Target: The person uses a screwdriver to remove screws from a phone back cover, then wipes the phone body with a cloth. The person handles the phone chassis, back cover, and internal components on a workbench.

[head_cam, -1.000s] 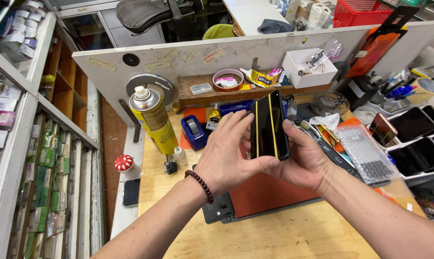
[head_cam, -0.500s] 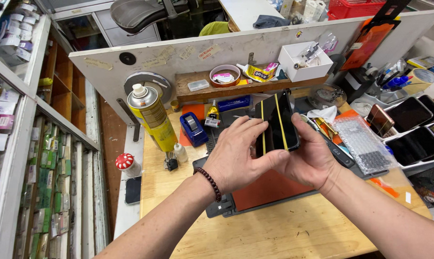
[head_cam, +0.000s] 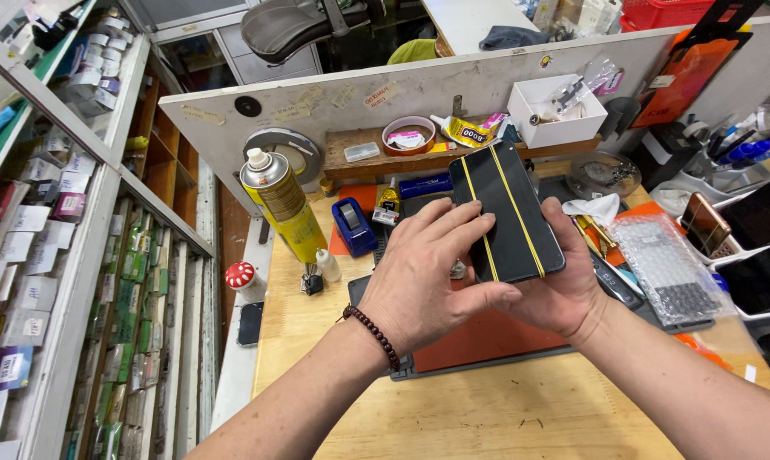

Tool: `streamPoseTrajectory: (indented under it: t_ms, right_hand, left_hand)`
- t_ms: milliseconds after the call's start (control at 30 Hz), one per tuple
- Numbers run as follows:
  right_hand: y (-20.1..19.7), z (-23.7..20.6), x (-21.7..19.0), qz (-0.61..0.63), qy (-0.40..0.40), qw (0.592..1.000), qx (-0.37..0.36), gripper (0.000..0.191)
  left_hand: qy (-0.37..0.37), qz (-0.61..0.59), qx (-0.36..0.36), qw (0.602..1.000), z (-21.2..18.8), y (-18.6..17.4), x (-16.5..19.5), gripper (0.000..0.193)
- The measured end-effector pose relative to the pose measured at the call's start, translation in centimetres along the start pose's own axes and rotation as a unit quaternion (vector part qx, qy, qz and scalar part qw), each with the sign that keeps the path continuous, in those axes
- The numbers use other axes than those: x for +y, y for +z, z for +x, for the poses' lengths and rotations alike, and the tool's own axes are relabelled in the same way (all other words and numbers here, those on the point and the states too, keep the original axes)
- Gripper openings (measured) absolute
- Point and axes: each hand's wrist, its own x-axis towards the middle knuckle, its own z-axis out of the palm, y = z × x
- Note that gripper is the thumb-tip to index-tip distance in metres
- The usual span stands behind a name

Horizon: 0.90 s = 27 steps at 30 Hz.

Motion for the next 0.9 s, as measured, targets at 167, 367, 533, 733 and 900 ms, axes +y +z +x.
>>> streamPoseTrajectory:
  t_ms: [167, 367, 533, 733, 900]
  right_hand:
    - [-0.6, 0.1, 0.1, 0.050, 0.031, 0.995, -0.077, 0.071]
    - [0.7, 0.3, -0.2, 0.019, 0.023, 0.998, -0.057, 0.065]
    - [3.0, 0.4, -0.4, -0.167, 0.061, 0.984, 0.020, 0.061]
    - [4.9, 0.4, 0.2, -0.267, 0.081, 0.960, 0.006, 0.061]
    - [4.7, 0.4, 0.1, -0.253, 0.087, 0.963, -0.024, 0.063]
  left_hand:
    - [0.005, 0.040, -0.001, 0.999, 0.1, -0.6, 0.9, 0.082]
    - [0.001, 0.058, 0.007, 0.998, 0.2, -0.5, 1.6, 0.080]
    - [-0.316, -0.302, 0.053, 0.898, 1.2, 0.2, 1.6, 0.077]
    - [-0.326, -0.397, 0.094, 0.853, 3.4, 0.9, 0.1, 0.080]
    - [-0.329, -0.372, 0.136, 0.857, 4.1, 1.5, 0.6, 0.081]
